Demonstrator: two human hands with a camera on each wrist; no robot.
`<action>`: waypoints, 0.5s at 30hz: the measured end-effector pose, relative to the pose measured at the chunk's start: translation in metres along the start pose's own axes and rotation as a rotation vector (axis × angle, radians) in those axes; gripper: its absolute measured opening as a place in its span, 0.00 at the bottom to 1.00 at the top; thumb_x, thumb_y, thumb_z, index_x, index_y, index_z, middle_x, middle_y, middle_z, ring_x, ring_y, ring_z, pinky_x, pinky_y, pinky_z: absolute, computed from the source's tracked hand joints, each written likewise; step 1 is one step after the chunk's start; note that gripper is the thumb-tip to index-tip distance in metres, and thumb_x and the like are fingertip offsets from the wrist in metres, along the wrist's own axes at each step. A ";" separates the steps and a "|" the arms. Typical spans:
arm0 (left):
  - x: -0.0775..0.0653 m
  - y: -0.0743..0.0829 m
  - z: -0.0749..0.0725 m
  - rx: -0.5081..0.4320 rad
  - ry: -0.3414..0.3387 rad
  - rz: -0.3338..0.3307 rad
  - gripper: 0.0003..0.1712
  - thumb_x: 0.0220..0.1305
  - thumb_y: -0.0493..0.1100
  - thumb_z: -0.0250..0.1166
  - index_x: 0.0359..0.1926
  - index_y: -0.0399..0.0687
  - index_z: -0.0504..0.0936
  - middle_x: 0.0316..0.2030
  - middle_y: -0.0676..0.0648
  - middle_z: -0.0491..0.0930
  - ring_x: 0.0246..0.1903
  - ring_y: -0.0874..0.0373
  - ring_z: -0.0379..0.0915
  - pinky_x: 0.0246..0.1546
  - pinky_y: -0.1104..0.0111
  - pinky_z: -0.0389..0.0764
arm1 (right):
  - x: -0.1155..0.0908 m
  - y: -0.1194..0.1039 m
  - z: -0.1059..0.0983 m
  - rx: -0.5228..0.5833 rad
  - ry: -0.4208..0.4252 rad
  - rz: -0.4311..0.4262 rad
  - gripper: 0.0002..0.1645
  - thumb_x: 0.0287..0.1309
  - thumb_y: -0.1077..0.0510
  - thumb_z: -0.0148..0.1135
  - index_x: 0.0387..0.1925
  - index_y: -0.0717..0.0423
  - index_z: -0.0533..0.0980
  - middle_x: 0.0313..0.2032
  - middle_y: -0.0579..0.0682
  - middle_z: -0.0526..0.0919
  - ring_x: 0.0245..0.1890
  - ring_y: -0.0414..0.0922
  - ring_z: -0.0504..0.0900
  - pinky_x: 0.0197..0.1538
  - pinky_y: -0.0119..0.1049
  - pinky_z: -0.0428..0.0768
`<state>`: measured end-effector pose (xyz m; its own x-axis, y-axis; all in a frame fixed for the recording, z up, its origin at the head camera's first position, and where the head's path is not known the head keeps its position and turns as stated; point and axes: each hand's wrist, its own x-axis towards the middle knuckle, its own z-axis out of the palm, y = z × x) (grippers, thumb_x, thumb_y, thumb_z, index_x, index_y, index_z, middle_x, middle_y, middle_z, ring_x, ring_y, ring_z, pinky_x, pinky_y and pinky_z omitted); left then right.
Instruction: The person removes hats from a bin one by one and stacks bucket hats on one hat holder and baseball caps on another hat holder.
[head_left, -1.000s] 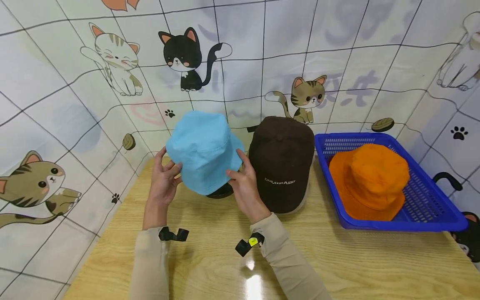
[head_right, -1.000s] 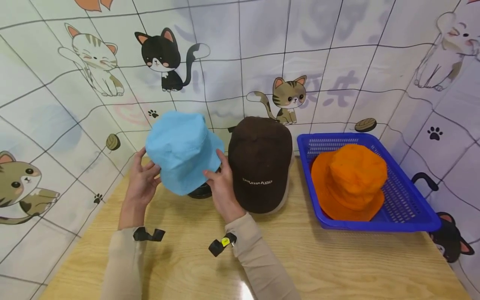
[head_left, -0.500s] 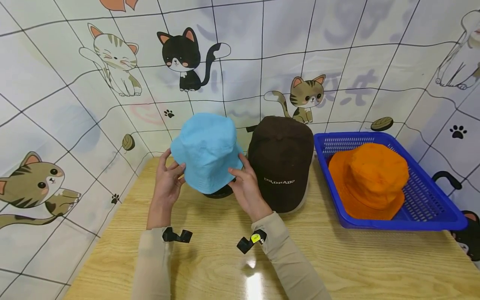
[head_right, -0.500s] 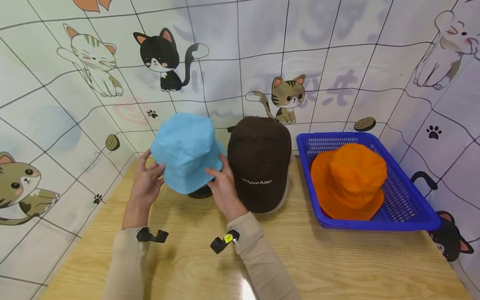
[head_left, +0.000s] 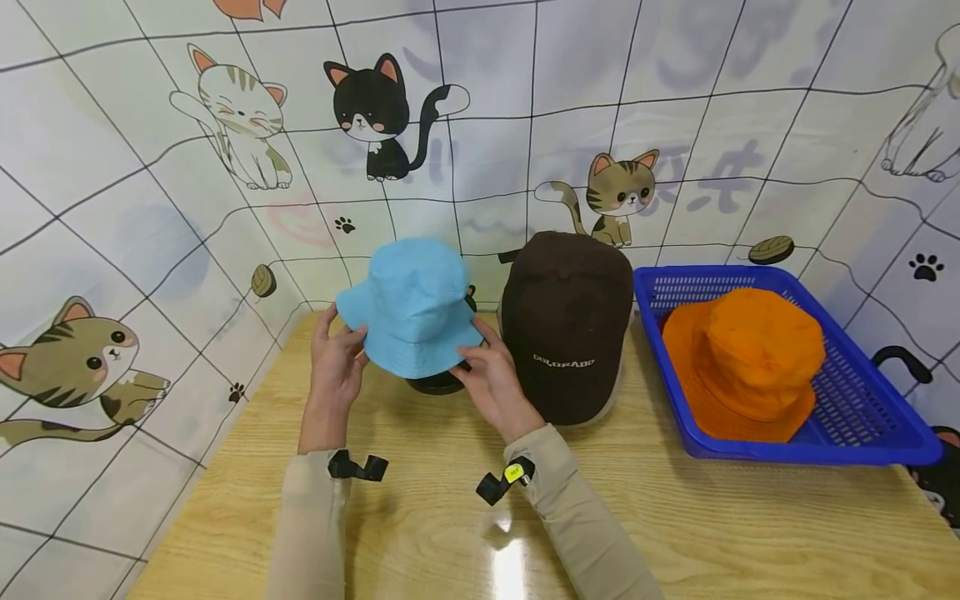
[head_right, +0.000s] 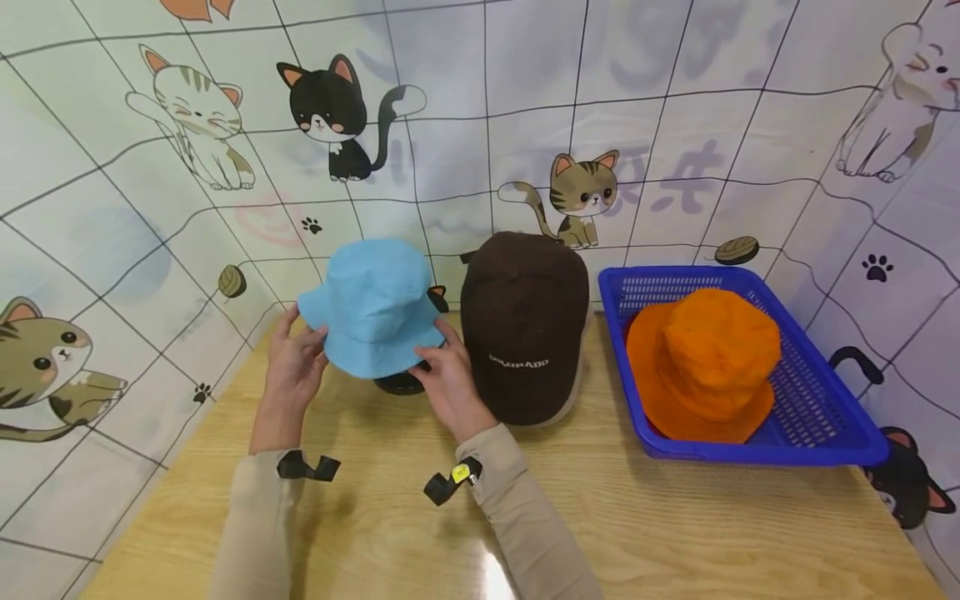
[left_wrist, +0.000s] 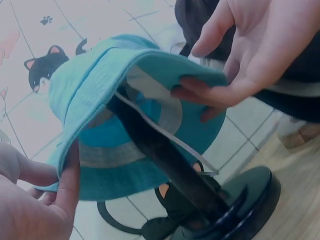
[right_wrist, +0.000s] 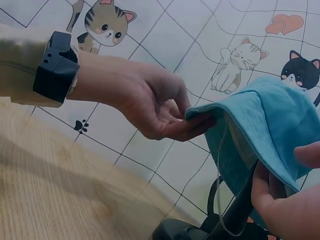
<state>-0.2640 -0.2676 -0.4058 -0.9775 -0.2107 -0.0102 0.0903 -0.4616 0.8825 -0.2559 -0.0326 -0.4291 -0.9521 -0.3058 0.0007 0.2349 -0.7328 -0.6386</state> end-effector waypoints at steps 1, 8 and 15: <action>0.001 -0.001 -0.002 0.005 0.004 -0.021 0.39 0.75 0.26 0.52 0.79 0.59 0.56 0.55 0.49 0.77 0.36 0.60 0.81 0.34 0.72 0.84 | 0.000 0.001 -0.001 -0.004 0.007 0.003 0.51 0.65 0.76 0.45 0.83 0.51 0.40 0.83 0.55 0.36 0.81 0.54 0.51 0.77 0.55 0.55; 0.008 -0.012 -0.018 0.021 -0.053 -0.167 0.42 0.77 0.26 0.50 0.82 0.64 0.51 0.52 0.52 0.77 0.34 0.63 0.79 0.32 0.73 0.82 | 0.001 0.007 -0.006 -0.073 0.084 0.007 0.45 0.61 0.81 0.41 0.79 0.58 0.52 0.82 0.59 0.29 0.82 0.59 0.42 0.82 0.59 0.46; 0.016 -0.025 -0.023 0.028 -0.079 -0.191 0.43 0.77 0.28 0.51 0.82 0.65 0.50 0.54 0.52 0.75 0.35 0.64 0.81 0.33 0.73 0.83 | 0.005 0.013 -0.007 -0.113 0.138 0.054 0.20 0.63 0.79 0.47 0.49 0.57 0.71 0.64 0.61 0.63 0.58 0.51 0.69 0.79 0.61 0.54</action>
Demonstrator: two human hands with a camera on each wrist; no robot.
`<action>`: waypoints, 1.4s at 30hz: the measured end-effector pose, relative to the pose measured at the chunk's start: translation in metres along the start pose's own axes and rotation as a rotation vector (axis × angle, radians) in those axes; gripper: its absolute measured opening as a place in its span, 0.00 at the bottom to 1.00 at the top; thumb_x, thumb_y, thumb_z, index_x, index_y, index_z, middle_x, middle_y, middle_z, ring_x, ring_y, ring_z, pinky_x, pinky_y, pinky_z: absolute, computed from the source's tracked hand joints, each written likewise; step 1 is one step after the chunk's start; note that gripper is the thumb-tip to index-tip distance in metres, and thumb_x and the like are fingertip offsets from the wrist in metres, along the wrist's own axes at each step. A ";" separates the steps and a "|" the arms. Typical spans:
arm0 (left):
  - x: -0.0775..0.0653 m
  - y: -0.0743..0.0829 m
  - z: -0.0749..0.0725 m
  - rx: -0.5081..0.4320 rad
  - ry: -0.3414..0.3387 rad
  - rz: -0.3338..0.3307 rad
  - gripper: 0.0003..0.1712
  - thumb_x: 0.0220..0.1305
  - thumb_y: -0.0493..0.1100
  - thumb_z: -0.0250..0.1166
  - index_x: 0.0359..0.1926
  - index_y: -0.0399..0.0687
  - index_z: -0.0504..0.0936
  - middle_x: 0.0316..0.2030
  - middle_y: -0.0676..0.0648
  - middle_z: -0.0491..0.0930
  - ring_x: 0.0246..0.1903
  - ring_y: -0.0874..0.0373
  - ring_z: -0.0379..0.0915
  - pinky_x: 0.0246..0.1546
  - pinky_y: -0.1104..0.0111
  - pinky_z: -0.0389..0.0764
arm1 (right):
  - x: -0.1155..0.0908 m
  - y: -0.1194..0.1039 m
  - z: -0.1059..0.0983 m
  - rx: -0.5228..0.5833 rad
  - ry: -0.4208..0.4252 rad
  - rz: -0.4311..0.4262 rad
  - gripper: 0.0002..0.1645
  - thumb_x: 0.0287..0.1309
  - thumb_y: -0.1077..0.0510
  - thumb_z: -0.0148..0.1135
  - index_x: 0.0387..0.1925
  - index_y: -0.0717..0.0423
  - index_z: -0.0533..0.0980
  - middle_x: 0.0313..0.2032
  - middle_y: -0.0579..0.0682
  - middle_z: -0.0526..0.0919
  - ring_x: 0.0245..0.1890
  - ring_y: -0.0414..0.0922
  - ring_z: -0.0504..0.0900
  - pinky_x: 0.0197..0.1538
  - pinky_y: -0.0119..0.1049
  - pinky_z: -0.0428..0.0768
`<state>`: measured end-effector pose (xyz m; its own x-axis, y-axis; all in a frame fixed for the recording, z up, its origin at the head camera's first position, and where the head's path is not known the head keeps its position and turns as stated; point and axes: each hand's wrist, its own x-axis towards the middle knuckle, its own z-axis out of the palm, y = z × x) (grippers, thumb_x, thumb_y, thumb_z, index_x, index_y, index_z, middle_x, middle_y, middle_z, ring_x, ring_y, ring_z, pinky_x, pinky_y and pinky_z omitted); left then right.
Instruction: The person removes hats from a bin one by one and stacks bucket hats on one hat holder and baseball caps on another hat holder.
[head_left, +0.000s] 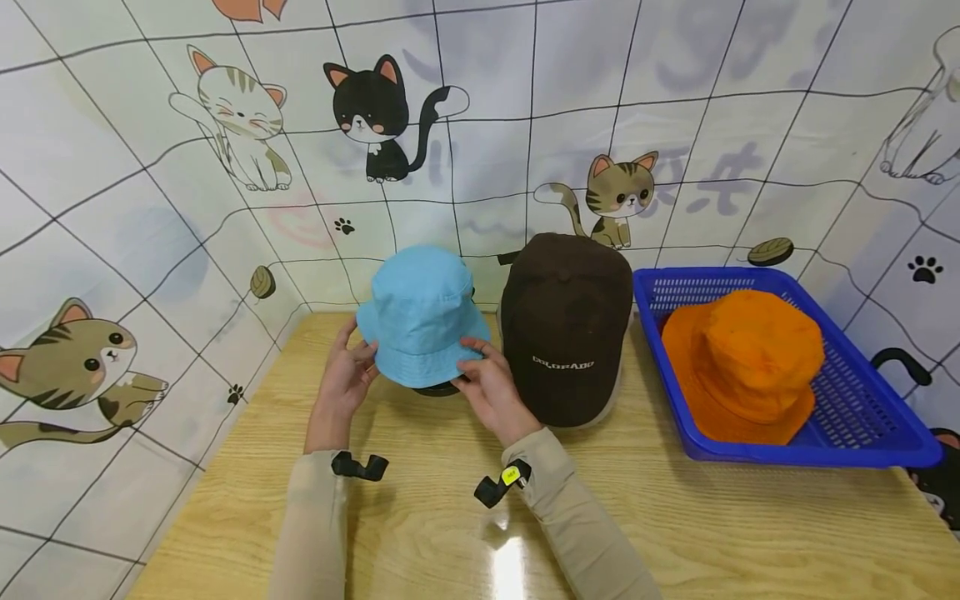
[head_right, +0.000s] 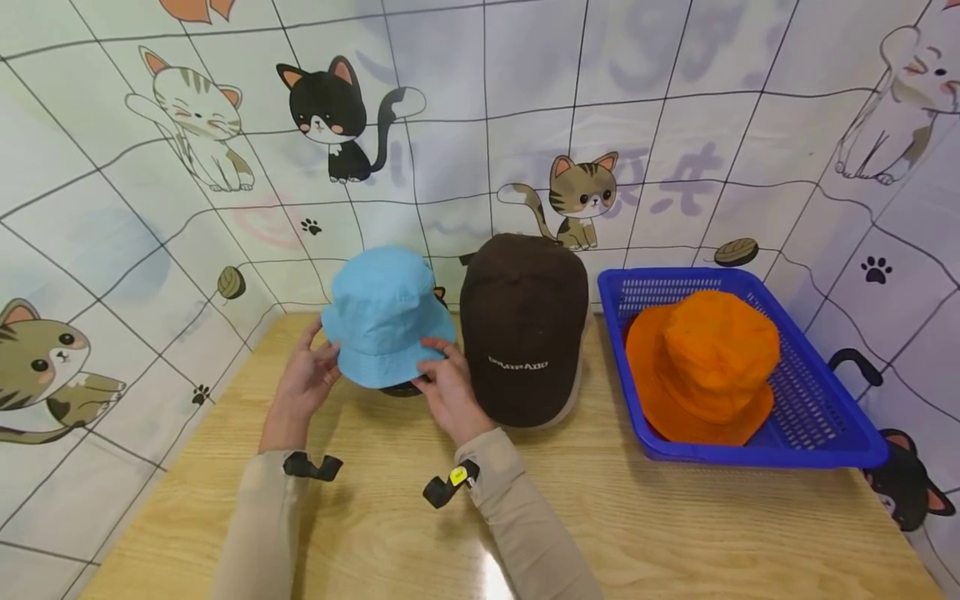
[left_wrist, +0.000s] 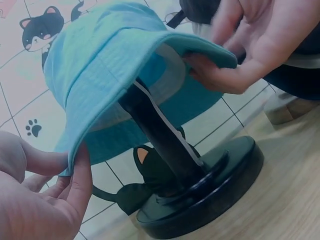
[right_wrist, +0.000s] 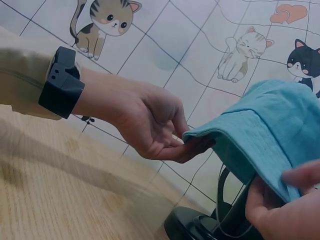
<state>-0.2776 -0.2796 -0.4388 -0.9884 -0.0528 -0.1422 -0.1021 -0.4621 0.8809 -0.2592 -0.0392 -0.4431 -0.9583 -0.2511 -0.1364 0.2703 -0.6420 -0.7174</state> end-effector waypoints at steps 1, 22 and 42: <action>0.001 -0.001 0.000 0.007 0.001 -0.002 0.43 0.77 0.28 0.51 0.82 0.65 0.50 0.55 0.52 0.75 0.35 0.64 0.82 0.34 0.73 0.83 | 0.000 0.000 0.000 -0.019 -0.001 0.011 0.18 0.63 0.78 0.49 0.44 0.54 0.72 0.58 0.59 0.66 0.53 0.50 0.72 0.77 0.62 0.58; 0.004 -0.005 -0.001 0.092 -0.062 -0.013 0.54 0.71 0.20 0.51 0.83 0.68 0.42 0.80 0.38 0.52 0.55 0.59 0.78 0.53 0.68 0.82 | 0.008 0.010 -0.011 -0.298 0.070 0.029 0.12 0.66 0.75 0.53 0.47 0.67 0.78 0.50 0.56 0.72 0.46 0.50 0.77 0.66 0.53 0.79; -0.005 0.008 0.008 0.318 0.153 -0.021 0.51 0.71 0.29 0.59 0.84 0.58 0.43 0.80 0.36 0.47 0.73 0.45 0.60 0.70 0.58 0.73 | -0.033 -0.027 0.029 -0.716 -0.038 0.109 0.37 0.69 0.55 0.58 0.74 0.58 0.58 0.77 0.62 0.55 0.77 0.61 0.60 0.78 0.58 0.62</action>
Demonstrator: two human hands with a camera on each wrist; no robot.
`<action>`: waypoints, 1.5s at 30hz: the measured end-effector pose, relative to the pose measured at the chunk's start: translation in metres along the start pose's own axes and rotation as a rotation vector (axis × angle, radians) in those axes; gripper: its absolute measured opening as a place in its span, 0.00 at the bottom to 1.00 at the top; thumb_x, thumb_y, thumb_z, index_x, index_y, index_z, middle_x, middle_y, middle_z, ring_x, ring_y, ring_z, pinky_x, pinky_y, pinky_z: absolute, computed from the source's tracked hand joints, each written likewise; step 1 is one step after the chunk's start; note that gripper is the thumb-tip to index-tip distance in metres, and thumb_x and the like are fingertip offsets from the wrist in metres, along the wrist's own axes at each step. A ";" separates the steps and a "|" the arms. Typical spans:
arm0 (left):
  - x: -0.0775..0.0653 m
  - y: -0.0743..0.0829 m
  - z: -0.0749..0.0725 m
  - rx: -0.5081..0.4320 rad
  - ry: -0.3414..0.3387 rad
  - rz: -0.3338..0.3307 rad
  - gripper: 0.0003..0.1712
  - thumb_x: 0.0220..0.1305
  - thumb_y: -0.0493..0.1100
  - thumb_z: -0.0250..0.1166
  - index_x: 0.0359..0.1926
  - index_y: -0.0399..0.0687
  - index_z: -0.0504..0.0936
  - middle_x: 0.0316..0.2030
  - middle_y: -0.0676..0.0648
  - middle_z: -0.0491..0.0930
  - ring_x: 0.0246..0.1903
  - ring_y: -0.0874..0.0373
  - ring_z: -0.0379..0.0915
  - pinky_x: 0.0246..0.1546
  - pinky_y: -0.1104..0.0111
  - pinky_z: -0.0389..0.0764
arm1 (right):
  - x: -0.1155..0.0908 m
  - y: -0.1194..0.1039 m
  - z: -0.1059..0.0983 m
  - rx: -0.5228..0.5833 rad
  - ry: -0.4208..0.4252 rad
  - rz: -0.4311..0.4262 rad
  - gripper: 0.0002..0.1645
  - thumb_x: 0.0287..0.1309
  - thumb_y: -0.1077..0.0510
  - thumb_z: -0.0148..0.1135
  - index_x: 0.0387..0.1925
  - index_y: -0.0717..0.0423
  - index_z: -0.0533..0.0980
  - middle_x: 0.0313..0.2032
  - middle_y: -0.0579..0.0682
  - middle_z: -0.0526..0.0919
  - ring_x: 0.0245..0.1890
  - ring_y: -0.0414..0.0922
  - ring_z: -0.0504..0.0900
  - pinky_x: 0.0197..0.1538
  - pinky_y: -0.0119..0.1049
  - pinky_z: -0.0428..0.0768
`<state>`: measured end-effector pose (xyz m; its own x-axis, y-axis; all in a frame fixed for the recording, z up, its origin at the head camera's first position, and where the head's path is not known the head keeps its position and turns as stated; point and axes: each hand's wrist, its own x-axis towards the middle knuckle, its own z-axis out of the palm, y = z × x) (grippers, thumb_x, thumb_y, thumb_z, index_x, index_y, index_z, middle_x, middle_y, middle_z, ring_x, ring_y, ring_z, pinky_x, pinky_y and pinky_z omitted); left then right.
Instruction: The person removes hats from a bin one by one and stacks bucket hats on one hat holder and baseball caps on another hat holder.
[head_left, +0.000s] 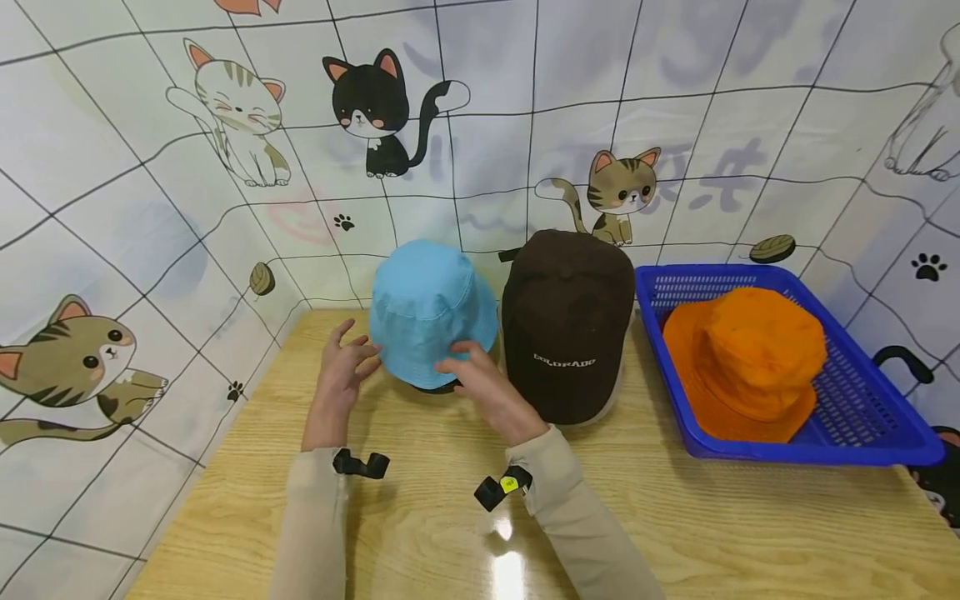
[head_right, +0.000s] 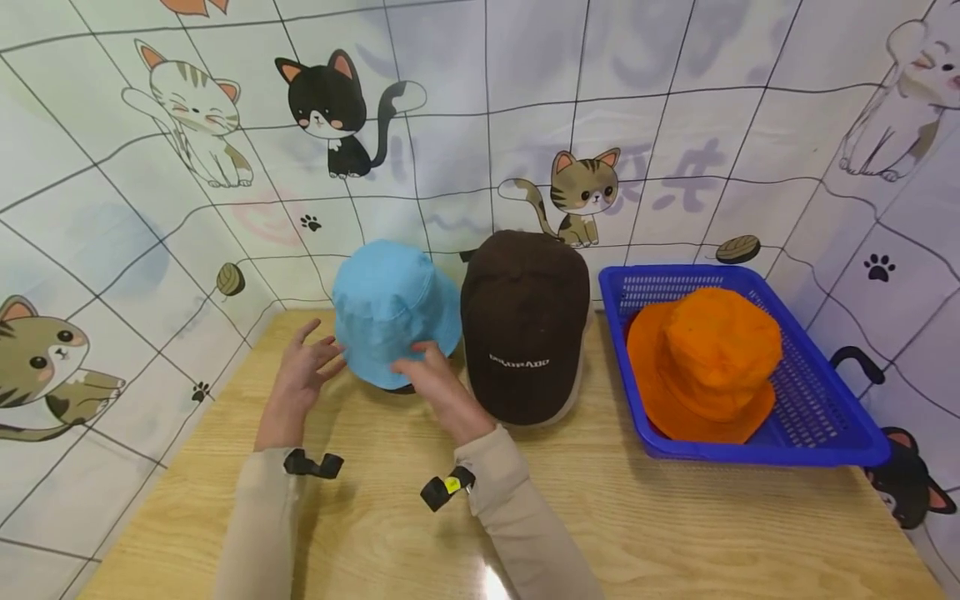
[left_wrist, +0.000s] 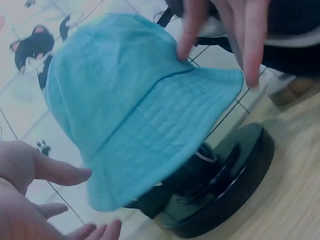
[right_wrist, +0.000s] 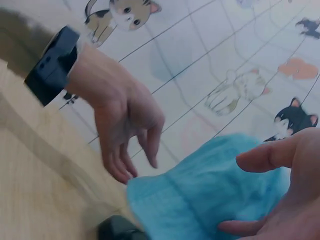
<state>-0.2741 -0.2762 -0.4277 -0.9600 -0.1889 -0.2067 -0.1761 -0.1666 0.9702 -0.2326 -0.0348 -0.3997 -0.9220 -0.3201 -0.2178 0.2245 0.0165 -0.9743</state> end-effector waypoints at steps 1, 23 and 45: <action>-0.003 0.003 0.001 0.051 0.031 0.021 0.50 0.71 0.30 0.59 0.84 0.58 0.44 0.80 0.36 0.47 0.73 0.44 0.59 0.70 0.57 0.73 | -0.005 -0.005 0.000 -0.031 -0.004 -0.010 0.39 0.69 0.54 0.58 0.76 0.57 0.57 0.78 0.61 0.54 0.78 0.60 0.58 0.78 0.59 0.61; -0.097 0.037 0.114 0.236 0.272 0.847 0.19 0.68 0.35 0.66 0.59 0.38 0.77 0.49 0.36 0.77 0.48 0.47 0.76 0.44 0.66 0.79 | -0.097 -0.063 -0.125 -0.029 0.109 -0.715 0.18 0.73 0.67 0.56 0.61 0.69 0.71 0.53 0.60 0.83 0.49 0.48 0.88 0.55 0.35 0.86; -0.156 -0.041 0.274 0.381 -0.457 0.786 0.15 0.70 0.37 0.64 0.56 0.46 0.77 0.46 0.44 0.81 0.40 0.61 0.80 0.40 0.76 0.83 | -0.158 -0.074 -0.331 -1.158 0.294 -0.177 0.23 0.72 0.49 0.63 0.55 0.63 0.81 0.48 0.63 0.87 0.44 0.52 0.86 0.41 0.40 0.81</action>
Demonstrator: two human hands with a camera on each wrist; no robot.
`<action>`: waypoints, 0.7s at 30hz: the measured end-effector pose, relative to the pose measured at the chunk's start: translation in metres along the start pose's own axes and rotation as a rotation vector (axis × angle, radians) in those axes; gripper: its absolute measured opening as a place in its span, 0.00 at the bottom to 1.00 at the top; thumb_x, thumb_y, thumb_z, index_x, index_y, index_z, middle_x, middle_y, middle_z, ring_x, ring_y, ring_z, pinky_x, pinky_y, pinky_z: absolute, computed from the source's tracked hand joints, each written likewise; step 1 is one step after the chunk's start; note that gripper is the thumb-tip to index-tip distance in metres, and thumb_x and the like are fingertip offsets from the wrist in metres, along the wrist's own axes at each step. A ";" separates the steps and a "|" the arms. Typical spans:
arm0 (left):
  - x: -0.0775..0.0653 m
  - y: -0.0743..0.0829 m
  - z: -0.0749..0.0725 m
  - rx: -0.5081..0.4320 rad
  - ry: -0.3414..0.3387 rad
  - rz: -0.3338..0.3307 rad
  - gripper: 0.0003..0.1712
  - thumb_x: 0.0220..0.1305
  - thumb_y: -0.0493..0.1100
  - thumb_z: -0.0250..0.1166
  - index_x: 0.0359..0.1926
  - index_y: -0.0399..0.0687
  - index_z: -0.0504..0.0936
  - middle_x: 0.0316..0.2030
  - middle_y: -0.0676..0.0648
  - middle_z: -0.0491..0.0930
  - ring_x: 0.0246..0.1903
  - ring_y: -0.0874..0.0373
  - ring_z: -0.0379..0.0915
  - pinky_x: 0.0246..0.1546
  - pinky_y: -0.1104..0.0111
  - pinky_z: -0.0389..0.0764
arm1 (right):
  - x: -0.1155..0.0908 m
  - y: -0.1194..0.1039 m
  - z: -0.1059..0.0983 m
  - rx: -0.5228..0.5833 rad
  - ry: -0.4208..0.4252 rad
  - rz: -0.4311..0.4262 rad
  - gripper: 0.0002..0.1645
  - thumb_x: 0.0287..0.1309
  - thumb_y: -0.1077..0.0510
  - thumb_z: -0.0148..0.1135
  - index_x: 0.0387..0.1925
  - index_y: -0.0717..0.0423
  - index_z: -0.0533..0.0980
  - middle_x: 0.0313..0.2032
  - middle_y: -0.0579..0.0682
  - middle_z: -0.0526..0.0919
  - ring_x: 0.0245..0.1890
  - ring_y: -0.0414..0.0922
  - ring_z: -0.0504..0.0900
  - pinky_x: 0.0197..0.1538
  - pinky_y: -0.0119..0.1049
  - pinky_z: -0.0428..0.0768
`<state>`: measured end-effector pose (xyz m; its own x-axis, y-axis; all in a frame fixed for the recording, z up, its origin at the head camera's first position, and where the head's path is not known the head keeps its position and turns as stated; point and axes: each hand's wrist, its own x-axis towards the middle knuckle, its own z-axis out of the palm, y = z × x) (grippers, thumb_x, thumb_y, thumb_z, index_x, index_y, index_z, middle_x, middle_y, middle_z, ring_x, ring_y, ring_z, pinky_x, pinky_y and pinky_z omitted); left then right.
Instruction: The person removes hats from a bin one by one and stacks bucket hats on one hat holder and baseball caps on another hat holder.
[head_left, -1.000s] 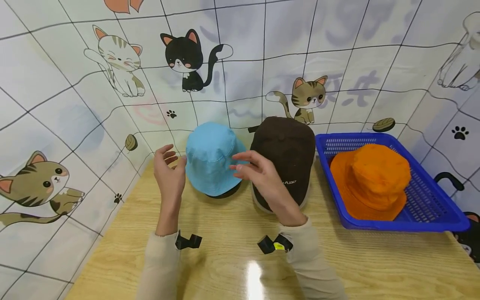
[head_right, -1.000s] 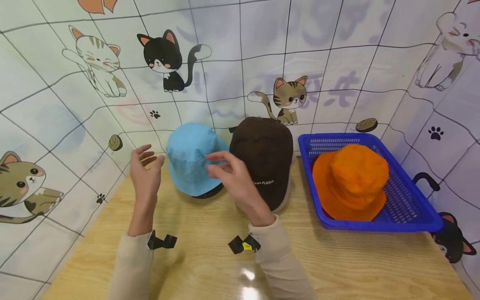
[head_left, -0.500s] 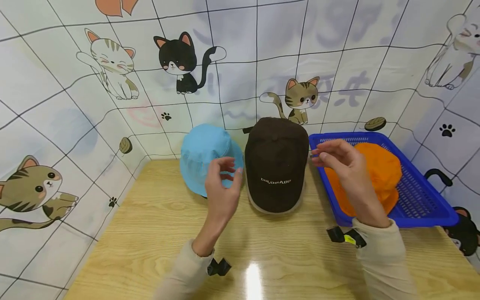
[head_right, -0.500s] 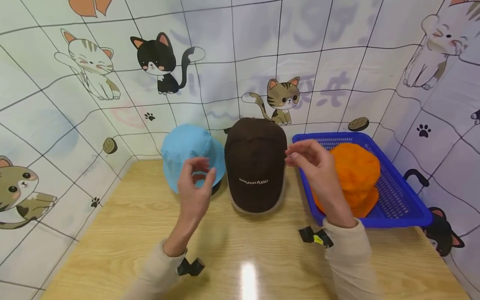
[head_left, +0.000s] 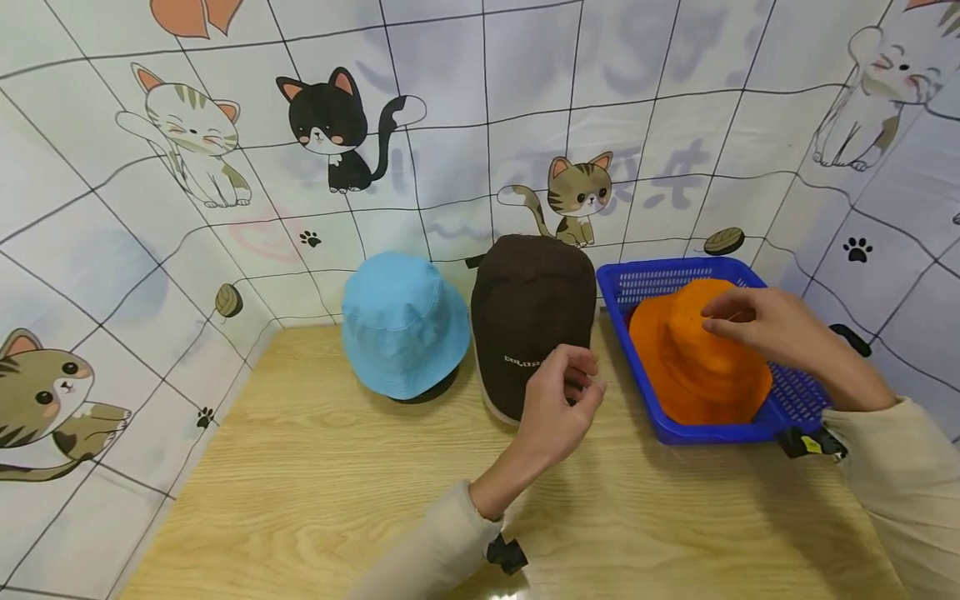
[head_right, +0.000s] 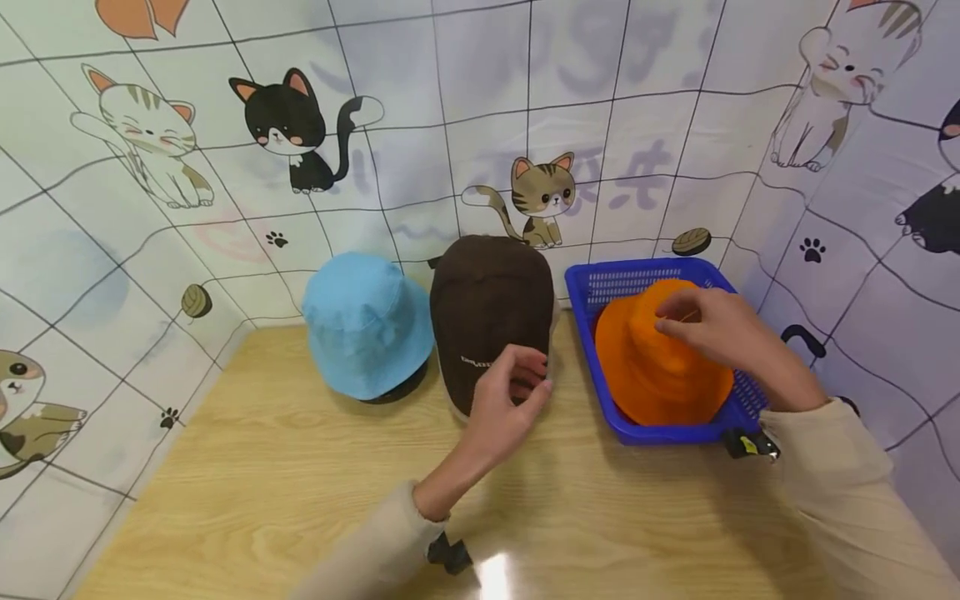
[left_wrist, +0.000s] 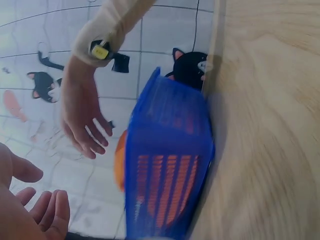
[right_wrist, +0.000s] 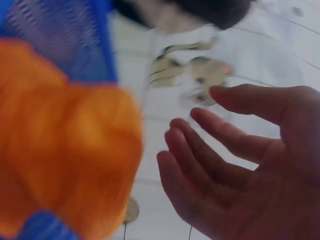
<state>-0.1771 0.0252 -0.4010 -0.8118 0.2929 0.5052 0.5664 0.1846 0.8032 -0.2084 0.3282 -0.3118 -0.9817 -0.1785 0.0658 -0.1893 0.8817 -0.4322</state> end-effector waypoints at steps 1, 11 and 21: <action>0.003 0.000 0.006 -0.008 -0.024 -0.022 0.15 0.70 0.38 0.64 0.56 0.48 0.77 0.46 0.45 0.81 0.40 0.64 0.79 0.41 0.77 0.83 | 0.003 0.003 -0.001 -0.053 -0.013 -0.011 0.22 0.70 0.49 0.65 0.53 0.64 0.82 0.47 0.63 0.88 0.44 0.55 0.85 0.40 0.42 0.81; 0.043 -0.010 0.043 -0.023 -0.227 -0.198 0.15 0.72 0.43 0.64 0.57 0.51 0.76 0.46 0.50 0.82 0.37 0.73 0.78 0.40 0.78 0.81 | 0.019 0.012 0.009 -0.229 -0.061 0.058 0.27 0.57 0.43 0.75 0.42 0.64 0.83 0.40 0.61 0.88 0.33 0.52 0.83 0.30 0.44 0.78; 0.068 -0.011 0.060 -0.073 -0.272 -0.422 0.17 0.71 0.43 0.66 0.58 0.47 0.78 0.39 0.53 0.85 0.30 0.68 0.83 0.34 0.75 0.83 | 0.025 0.017 0.019 -0.223 -0.040 0.028 0.09 0.59 0.54 0.70 0.33 0.56 0.84 0.34 0.56 0.87 0.30 0.50 0.79 0.28 0.39 0.71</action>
<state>-0.2300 0.0990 -0.3947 -0.8961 0.4421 0.0389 0.1773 0.2763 0.9446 -0.2354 0.3304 -0.3344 -0.9859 -0.1665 0.0187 -0.1664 0.9603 -0.2238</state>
